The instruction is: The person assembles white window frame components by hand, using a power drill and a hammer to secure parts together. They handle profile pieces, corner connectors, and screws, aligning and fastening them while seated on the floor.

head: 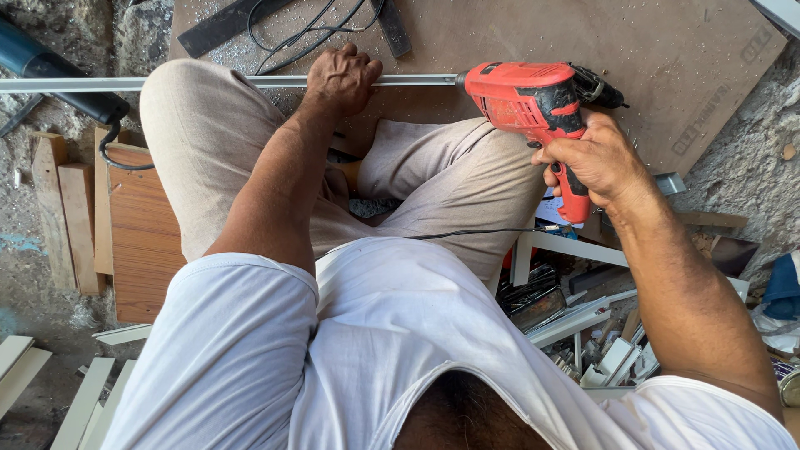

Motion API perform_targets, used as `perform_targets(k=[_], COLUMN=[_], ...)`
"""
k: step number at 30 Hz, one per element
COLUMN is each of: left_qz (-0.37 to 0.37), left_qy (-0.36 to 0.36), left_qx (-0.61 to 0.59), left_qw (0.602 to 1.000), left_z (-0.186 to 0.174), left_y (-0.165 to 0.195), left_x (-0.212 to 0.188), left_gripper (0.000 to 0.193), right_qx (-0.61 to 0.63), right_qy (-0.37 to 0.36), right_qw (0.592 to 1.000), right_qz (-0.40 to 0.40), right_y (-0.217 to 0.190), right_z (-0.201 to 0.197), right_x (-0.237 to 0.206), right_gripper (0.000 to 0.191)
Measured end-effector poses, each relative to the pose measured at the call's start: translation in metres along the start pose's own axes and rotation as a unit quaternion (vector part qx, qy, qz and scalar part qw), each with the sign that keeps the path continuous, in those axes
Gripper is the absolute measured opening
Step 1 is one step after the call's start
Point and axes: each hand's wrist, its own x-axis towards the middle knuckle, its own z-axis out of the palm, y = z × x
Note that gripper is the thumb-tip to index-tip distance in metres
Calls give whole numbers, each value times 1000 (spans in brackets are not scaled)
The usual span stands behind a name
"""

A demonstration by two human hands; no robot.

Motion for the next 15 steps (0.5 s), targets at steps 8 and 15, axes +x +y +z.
perform_targets(k=[8,15], left_qz=[6,5], left_qy=[20,7], left_qx=[2,4], left_qw=[1000,1000], left_z=[4,5], left_y=[0,-1], left_x=[1,1], left_gripper=[27,28], right_qx=[-22,-16], right_qy=[1,-3], right_qw=[1000,1000], right_qz=[11,6], right_y=[-1,-2], right_z=[1,2], right_x=[1,3], right_gripper=[31,30])
